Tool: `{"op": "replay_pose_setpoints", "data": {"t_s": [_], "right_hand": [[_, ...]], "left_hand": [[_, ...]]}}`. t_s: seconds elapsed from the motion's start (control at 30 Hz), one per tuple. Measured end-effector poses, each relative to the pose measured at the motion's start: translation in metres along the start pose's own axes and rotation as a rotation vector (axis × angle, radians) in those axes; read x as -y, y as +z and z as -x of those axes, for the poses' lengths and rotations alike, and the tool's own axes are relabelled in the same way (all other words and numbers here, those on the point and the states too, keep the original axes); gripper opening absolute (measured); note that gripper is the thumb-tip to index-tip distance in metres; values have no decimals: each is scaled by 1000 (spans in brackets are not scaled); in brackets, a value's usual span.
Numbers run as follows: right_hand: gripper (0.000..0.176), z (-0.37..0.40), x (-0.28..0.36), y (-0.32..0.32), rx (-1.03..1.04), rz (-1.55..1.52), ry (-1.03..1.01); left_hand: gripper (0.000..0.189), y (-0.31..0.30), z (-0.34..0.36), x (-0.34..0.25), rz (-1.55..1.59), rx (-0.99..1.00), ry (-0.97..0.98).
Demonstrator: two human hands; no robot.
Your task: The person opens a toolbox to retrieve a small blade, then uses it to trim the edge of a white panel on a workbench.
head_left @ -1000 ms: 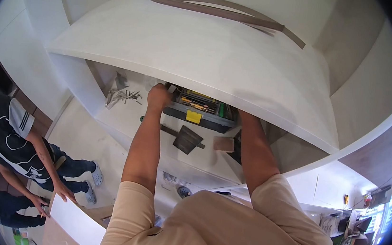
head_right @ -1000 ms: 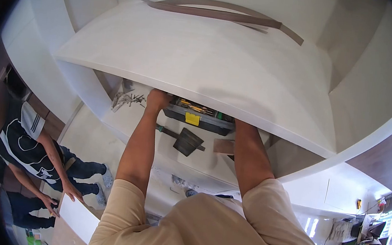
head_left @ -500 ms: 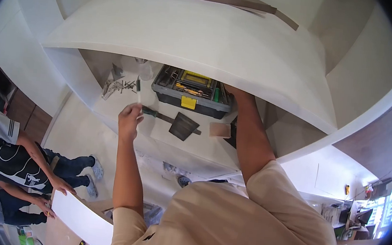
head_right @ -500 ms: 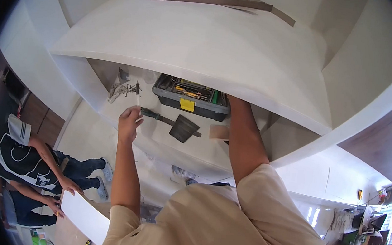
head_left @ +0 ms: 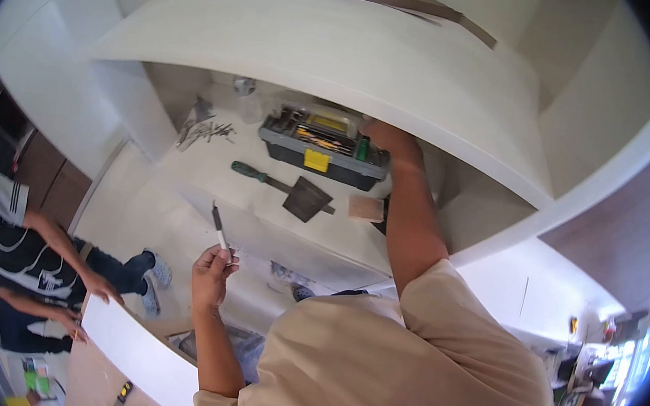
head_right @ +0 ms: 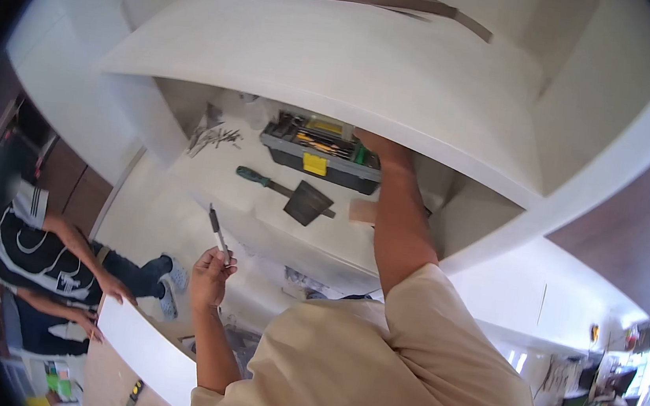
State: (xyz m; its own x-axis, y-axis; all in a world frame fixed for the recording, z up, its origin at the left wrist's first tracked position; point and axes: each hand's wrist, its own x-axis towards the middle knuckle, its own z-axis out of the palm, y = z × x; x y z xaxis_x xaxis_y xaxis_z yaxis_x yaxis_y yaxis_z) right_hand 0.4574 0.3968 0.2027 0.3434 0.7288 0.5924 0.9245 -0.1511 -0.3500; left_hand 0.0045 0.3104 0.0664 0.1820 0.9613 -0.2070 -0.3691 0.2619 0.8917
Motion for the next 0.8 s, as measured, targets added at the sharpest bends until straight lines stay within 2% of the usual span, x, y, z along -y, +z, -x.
{"op": "replay_pose_setpoints", "data": {"t_s": [0.1,0.17,0.23,0.27,0.3,0.37,0.4,0.47,0.5,0.53,0.63,0.73,0.8], "right_hand": [[29,2,50,-7,258,-164,21],[26,13,108,-10,562,-395,112],[27,53,147,22,754,-642,-35],[25,75,165,37,927,-785,-33],[25,98,182,50,1096,-919,-20],[32,150,217,61,1289,-1184,131],[32,168,229,67,1352,-1227,151],[32,205,248,76,1498,-1301,197],[31,214,246,82,1503,-1263,197],[30,220,252,87,1504,-1233,171],[25,235,271,85,1599,-1197,177],[26,237,279,91,1790,-1080,79],[28,228,285,69,1969,-995,41]], "left_hand": [[30,3,21,-1,-67,-49,-8],[31,2,31,5,-53,-70,-1],[30,9,41,5,-119,-152,54],[30,11,44,4,-159,-175,82],[29,10,48,6,-212,-234,113],[28,6,56,10,-320,-332,178],[26,8,61,14,-258,-404,247],[26,-2,70,30,-313,-519,287],[25,-1,73,38,-338,-595,292],[25,7,84,22,-406,-641,295],[27,2,101,32,-492,-690,240],[30,0,124,17,-412,-701,190],[32,-14,134,13,-157,-745,244]]}}
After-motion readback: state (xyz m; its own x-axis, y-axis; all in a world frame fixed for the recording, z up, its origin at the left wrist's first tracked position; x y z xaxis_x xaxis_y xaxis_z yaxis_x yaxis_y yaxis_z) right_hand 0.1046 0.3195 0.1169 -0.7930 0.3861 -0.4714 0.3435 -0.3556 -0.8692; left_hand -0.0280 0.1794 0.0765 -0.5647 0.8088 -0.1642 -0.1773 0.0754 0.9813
